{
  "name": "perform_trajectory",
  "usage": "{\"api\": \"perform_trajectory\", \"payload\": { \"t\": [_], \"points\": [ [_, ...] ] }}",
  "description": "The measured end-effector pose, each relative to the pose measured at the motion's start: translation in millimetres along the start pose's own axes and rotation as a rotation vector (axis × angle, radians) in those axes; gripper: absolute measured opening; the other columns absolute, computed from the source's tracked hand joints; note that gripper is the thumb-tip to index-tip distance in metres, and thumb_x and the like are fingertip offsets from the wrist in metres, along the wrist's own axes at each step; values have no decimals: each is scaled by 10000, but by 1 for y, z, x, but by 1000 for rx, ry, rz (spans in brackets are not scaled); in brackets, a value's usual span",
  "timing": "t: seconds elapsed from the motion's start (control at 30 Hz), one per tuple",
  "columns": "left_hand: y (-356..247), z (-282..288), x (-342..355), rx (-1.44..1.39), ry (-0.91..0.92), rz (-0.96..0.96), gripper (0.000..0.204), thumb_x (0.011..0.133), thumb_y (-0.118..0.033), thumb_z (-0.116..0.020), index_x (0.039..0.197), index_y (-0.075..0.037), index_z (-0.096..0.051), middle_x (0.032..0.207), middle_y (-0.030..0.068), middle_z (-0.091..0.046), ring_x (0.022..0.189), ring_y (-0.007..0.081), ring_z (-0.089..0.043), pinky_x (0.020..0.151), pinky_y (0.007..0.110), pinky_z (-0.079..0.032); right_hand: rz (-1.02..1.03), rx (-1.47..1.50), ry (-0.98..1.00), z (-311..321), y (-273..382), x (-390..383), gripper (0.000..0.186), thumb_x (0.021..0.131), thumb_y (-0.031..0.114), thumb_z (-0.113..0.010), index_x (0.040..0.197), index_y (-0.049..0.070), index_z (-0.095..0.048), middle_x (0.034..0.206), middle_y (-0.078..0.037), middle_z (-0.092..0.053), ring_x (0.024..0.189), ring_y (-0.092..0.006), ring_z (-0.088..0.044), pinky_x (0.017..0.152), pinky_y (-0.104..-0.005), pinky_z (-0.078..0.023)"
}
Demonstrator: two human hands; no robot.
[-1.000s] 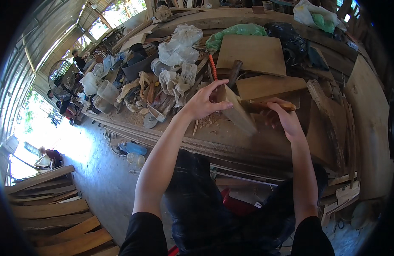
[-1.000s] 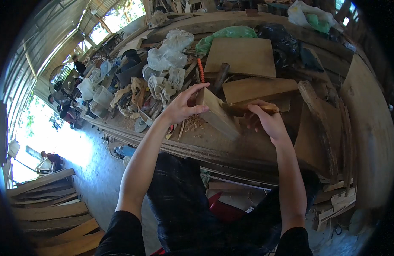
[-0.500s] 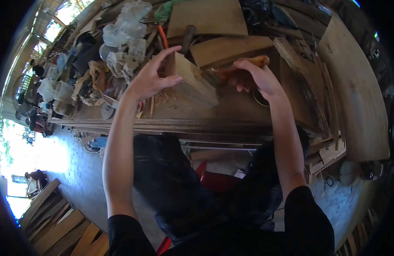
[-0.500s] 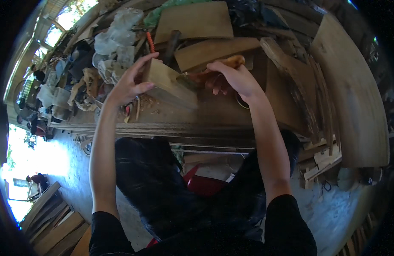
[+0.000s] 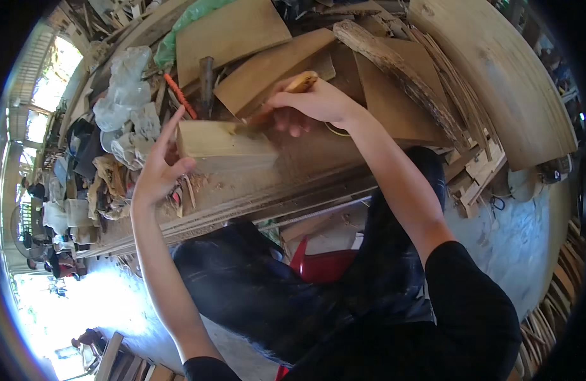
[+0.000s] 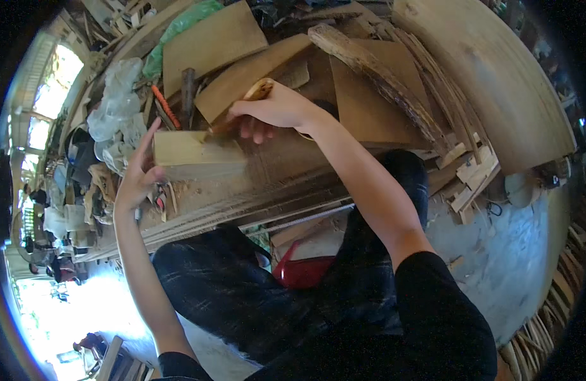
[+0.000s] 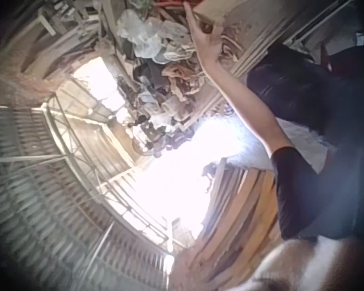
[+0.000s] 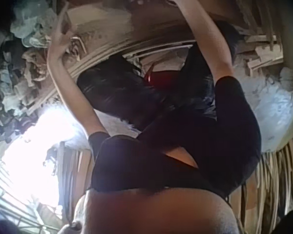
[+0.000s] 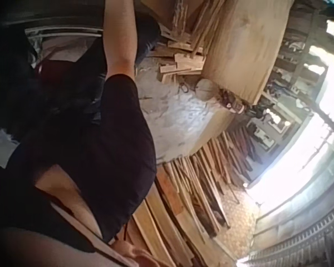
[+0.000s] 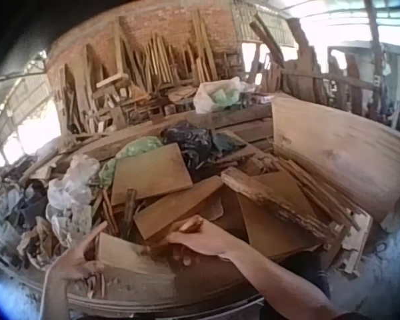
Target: Applying a finish to a wooden block using a brush and then measuring large wooden slabs with a measuring tape.
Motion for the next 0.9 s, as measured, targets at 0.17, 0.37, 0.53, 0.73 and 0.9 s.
{"api": "perform_trajectory", "payload": {
  "t": [0.17,0.37,0.53,0.73,0.9],
  "points": [
    [-4,1,0,17,-31,76,1084,850,-643,-735,1672,-121,-260,1604,128,-421,1182,254,-657,913,389,-579,0,58,17,19,-1,-8,240,1027,287,-616,966,75,-710,714,-75,-728,581,-140,-689,464,-247,-461],
    [-14,-5,5,-121,-23,104,891,915,-303,-707,1660,-102,-262,1283,158,-656,969,253,-718,774,396,-644,31,80,0,23,-3,-3,296,1020,341,-638,1006,59,-728,716,-69,-731,582,-146,-685,463,-259,-470],
    [-3,-2,1,-89,-79,48,865,926,-314,-677,1660,-103,-274,1315,164,-645,1041,272,-708,788,404,-644,74,197,-149,3,-9,13,341,1018,377,-654,1002,44,-723,770,-81,-751,628,-152,-703,484,-262,-476],
    [-1,0,5,-13,-173,50,782,972,-284,-654,1640,-53,-319,1498,172,-527,1132,231,-670,931,364,-582,9,127,82,11,0,-3,346,1007,389,-633,979,57,-727,725,-79,-734,589,-130,-672,506,-265,-464],
    [-5,-15,11,149,-247,217,734,962,-240,-758,1546,44,-415,1453,204,-576,1195,228,-635,1024,329,-491,118,148,-117,2,12,-8,294,1010,357,-644,1025,77,-734,811,-82,-758,653,-141,-697,517,-264,-471]
  ]
}}
Point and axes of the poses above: each hand's wrist, its own x-axis towards the middle knuckle, its own z-axis out of the back of the hand, y = z × x, the point moved 2 cm from there along x, towards the middle knuckle
